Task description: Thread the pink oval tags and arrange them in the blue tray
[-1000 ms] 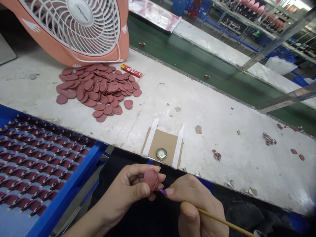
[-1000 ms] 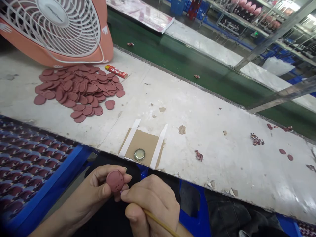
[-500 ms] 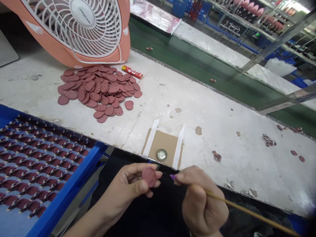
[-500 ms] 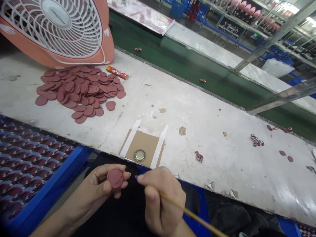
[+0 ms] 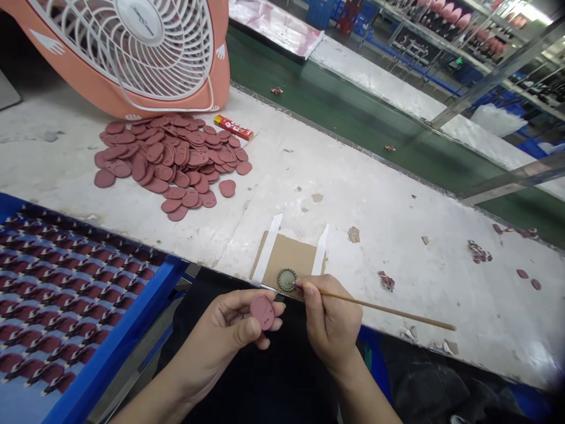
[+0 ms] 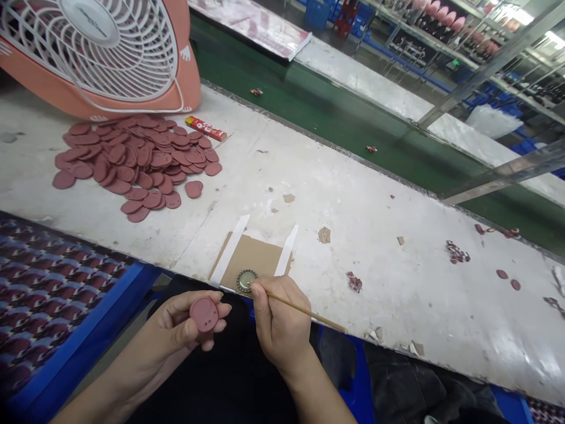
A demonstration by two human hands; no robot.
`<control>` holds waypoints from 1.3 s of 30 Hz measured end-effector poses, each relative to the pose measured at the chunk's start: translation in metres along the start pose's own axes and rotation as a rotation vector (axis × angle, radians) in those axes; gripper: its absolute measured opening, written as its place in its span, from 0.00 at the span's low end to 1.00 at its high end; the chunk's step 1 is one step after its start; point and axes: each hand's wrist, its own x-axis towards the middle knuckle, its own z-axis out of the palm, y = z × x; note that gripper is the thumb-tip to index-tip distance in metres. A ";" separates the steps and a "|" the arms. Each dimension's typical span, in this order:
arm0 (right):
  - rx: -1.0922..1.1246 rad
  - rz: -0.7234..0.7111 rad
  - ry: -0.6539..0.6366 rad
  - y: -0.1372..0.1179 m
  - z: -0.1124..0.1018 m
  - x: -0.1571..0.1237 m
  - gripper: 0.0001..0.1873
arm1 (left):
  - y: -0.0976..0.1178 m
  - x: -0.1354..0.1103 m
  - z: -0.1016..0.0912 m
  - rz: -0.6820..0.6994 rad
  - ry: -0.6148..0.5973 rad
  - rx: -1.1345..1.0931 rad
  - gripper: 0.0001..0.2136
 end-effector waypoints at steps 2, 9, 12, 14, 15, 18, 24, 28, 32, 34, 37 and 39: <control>0.021 0.015 0.006 -0.001 -0.001 0.000 0.10 | 0.000 -0.001 0.001 -0.001 0.001 0.005 0.11; 0.251 0.087 0.090 -0.028 -0.013 -0.003 0.12 | 0.003 -0.002 0.006 0.005 0.001 0.008 0.12; 0.384 0.039 0.049 -0.040 -0.016 -0.003 0.11 | 0.004 -0.003 0.007 0.010 -0.005 0.007 0.13; 0.400 -0.001 0.013 -0.043 -0.016 -0.002 0.11 | 0.003 -0.004 0.007 0.018 -0.010 0.007 0.13; 0.400 -0.016 0.002 -0.044 -0.015 -0.002 0.11 | 0.003 -0.004 0.007 0.020 -0.008 0.006 0.13; 0.398 -0.029 -0.018 -0.046 -0.015 -0.003 0.11 | 0.003 -0.004 0.008 0.023 0.004 0.001 0.13; 0.368 -0.022 -0.042 -0.048 -0.013 -0.002 0.11 | 0.005 -0.004 0.009 0.020 0.008 -0.009 0.13; 0.346 -0.014 -0.064 -0.049 -0.012 0.000 0.11 | 0.004 -0.005 0.010 0.021 0.007 0.000 0.13; 0.358 0.003 -0.062 -0.047 -0.013 -0.002 0.11 | 0.003 -0.005 0.009 0.025 0.011 -0.001 0.13; 0.357 0.014 -0.004 -0.042 -0.012 -0.003 0.12 | 0.002 -0.005 0.008 0.017 0.033 0.010 0.13; 0.215 0.033 0.095 -0.028 -0.009 -0.002 0.12 | 0.001 -0.004 0.002 0.011 0.057 0.031 0.13; 0.108 0.043 0.098 -0.017 -0.005 0.001 0.11 | 0.000 -0.003 -0.001 0.021 0.060 0.041 0.12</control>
